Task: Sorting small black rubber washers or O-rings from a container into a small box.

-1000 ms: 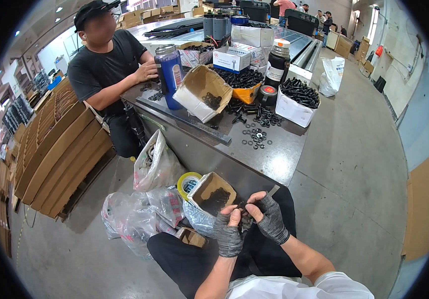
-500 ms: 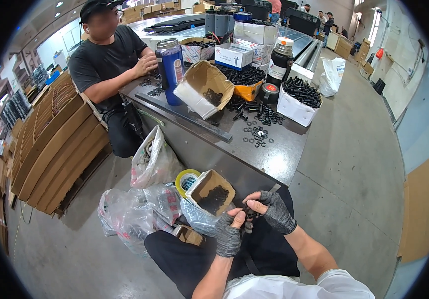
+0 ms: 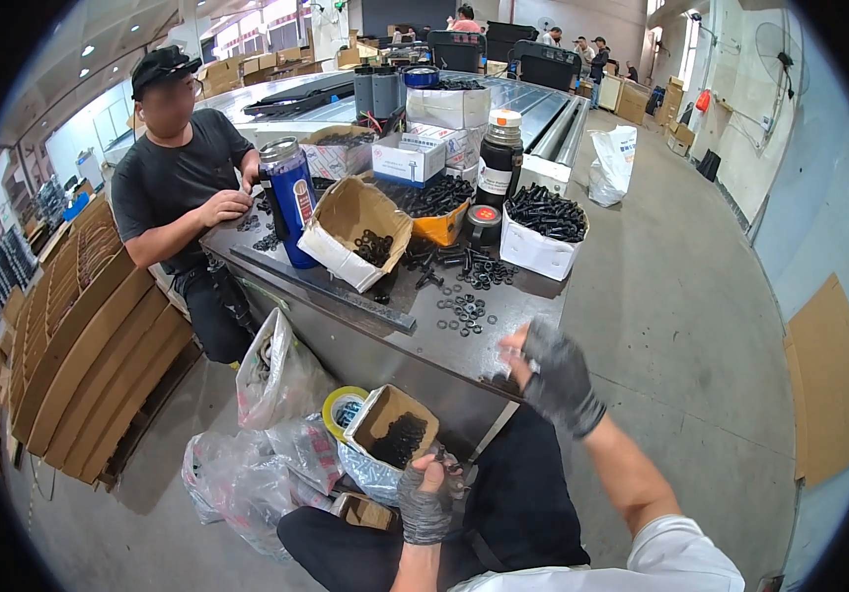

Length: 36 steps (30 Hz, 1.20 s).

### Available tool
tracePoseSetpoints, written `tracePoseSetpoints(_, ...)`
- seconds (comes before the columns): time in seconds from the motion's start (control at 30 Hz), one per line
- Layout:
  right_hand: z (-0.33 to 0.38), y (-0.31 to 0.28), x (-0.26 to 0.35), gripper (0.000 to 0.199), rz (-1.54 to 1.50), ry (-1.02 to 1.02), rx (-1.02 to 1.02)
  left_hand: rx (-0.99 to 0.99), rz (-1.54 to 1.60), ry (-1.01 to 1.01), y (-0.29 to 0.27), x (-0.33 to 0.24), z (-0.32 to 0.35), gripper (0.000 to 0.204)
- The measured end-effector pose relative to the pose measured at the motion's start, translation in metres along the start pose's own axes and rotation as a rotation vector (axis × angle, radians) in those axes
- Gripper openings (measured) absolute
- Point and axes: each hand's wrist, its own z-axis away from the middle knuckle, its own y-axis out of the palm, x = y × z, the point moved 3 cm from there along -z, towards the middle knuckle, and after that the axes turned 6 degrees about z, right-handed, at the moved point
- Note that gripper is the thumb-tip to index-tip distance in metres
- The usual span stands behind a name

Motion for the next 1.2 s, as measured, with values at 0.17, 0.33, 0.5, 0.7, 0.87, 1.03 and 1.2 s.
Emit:
tracePoseSetpoints(0.17,-0.033,0.028,-0.059,0.026,0.171,-0.079,0.14,-0.012,-0.02,-0.022,0.0,0.006,-0.002,0.024)
tracePoseSetpoints(0.33,-0.014,0.03,-0.066,0.033,0.222,-0.097,0.241,-0.054,-0.027,0.0,0.0,0.007,0.001,0.024)
tracePoseSetpoints(0.5,0.02,-0.004,-0.002,0.046,0.376,-0.182,0.157,-0.062,-0.06,0.008,-0.001,0.006,-0.005,0.028)
tracePoseSetpoints(0.7,0.06,0.007,-0.002,0.037,0.307,-0.262,-0.023,-0.042,-0.097,-0.009,0.008,0.014,-0.007,0.032)
tracePoseSetpoints(0.87,0.063,0.002,0.023,0.025,-0.088,-0.141,-0.091,-0.045,-0.122,0.058,0.025,0.006,-0.005,0.03)
tracePoseSetpoints(1.03,0.063,0.013,0.037,0.018,-0.633,0.171,0.256,-0.019,-0.25,0.034,0.042,-0.004,0.005,0.024)
tracePoseSetpoints(1.2,0.07,0.027,0.034,0.022,-0.724,0.3,0.403,0.02,-0.333,0.106,0.045,-0.004,0.007,0.023)
